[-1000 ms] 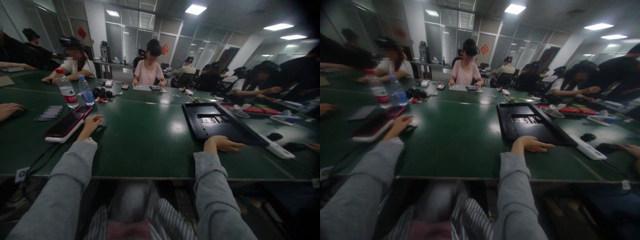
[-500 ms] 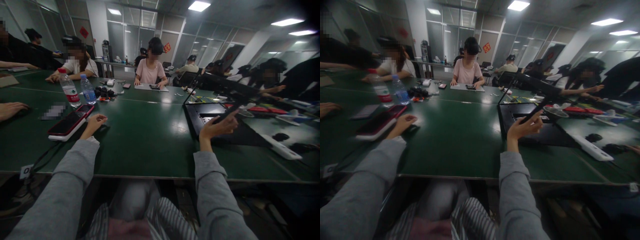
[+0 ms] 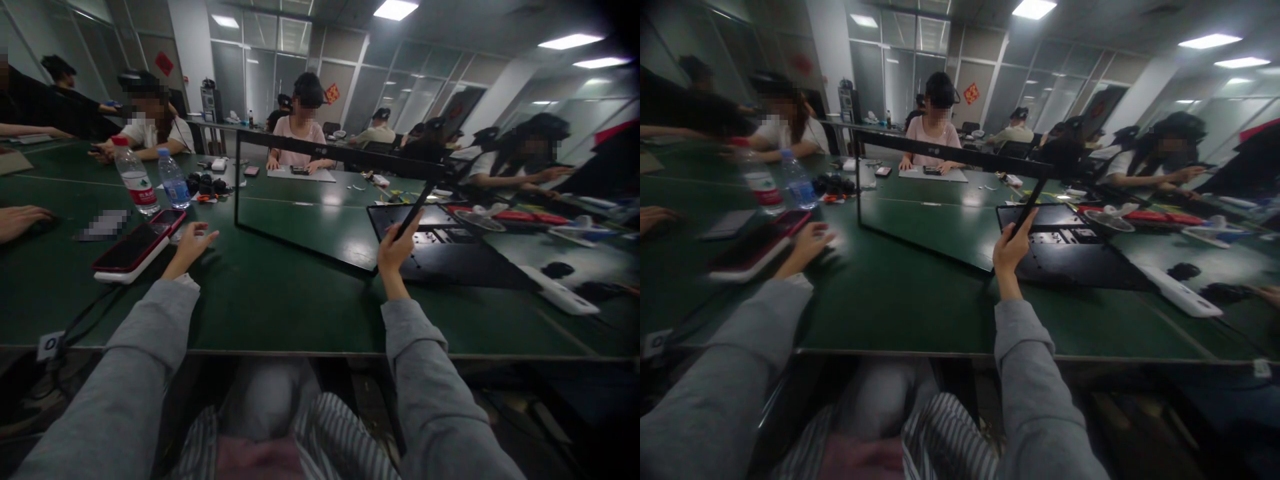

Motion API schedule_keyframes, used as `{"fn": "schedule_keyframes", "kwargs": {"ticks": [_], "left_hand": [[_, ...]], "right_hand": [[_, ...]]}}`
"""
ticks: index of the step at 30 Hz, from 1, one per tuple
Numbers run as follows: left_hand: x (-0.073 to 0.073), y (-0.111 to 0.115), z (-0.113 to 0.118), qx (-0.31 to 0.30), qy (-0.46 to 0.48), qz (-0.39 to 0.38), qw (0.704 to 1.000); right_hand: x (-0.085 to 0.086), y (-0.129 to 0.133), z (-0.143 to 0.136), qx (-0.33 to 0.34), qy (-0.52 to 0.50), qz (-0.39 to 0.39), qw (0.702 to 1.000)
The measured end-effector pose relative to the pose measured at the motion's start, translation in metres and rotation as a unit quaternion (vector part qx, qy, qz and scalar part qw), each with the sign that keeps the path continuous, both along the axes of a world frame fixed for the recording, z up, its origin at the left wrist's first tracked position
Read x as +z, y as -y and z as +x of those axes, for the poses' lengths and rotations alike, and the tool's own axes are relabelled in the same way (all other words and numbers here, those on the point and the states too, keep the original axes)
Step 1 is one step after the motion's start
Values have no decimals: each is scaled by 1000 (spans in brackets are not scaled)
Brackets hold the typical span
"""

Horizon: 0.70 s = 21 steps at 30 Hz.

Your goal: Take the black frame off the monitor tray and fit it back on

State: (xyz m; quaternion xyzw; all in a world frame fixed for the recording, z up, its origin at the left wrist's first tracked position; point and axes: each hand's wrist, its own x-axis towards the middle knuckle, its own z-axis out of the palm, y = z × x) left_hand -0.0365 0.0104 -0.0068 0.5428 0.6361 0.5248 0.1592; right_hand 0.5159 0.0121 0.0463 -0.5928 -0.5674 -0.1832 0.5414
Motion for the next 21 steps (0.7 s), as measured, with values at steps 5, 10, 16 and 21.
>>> {"fn": "schedule_keyframes", "kwargs": {"ticks": [5, 10, 16, 21], "left_hand": [[2, 1, 19, -69, 55, -2, 996], [11, 10, 24, -76, 62, -70, 993], [15, 16, 20, 43, -31, -56, 997], [14, 17, 21, 82, -161, -106, 978]], "right_hand": [[-11, -14, 0, 5, -93, -62, 994], [-30, -25, 1, 67, -155, -183, 968], [-41, -30, -5, 101, -225, -271, 930], [-50, -33, 1, 76, -168, -320, 929]]}}
